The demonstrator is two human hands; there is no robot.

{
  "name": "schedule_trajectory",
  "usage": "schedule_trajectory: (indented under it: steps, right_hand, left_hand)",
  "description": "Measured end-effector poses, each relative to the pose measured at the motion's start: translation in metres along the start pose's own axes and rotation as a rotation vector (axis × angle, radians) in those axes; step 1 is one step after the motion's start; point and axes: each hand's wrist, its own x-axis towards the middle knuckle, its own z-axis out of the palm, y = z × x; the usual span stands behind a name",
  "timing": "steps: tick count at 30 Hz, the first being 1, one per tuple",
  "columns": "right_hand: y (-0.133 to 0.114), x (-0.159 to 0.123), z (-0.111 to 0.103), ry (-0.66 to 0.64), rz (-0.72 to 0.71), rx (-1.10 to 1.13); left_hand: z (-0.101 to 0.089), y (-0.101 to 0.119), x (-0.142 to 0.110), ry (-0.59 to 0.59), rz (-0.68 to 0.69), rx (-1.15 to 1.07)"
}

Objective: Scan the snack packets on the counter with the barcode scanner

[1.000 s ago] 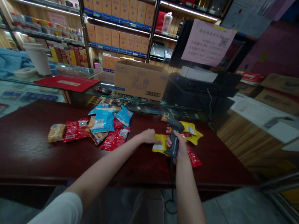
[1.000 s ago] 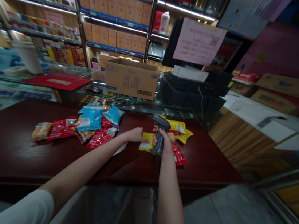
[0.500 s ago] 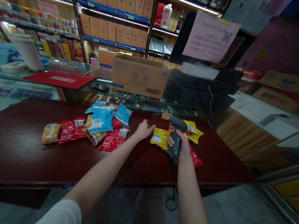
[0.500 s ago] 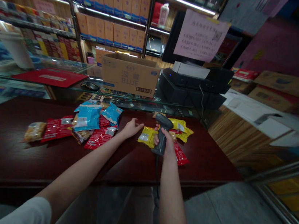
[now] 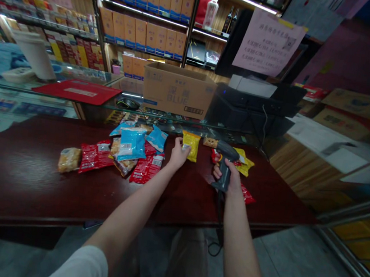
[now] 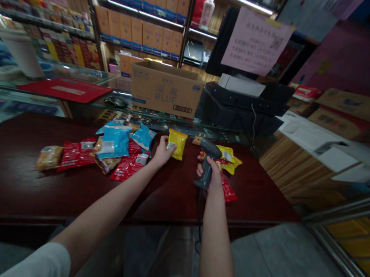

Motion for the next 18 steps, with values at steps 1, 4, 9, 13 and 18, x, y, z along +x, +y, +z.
schedule_trajectory:
  steps: [1,4,9,13,18]
  right_hand:
    - [0.000,0.000,0.001,0.003,0.010,-0.016]
    - [0.002,-0.002,0.002,-0.016,0.055,-0.056]
    - [0.006,-0.005,0.007,-0.104,0.102,-0.099]
    - [0.009,-0.009,0.015,-0.127,0.100,-0.143]
    - [0.012,-0.012,0.022,-0.162,0.093,-0.147]
  left_hand:
    - [-0.001,-0.001,0.003,0.030,-0.002,-0.143]
    - [0.000,-0.006,0.010,0.028,0.063,-0.384]
    - [0.003,-0.014,0.015,-0.001,0.157,-0.359]
    - [0.004,-0.016,0.015,-0.008,0.207,-0.387]
    - [0.005,-0.010,0.011,0.023,0.201,-0.466]
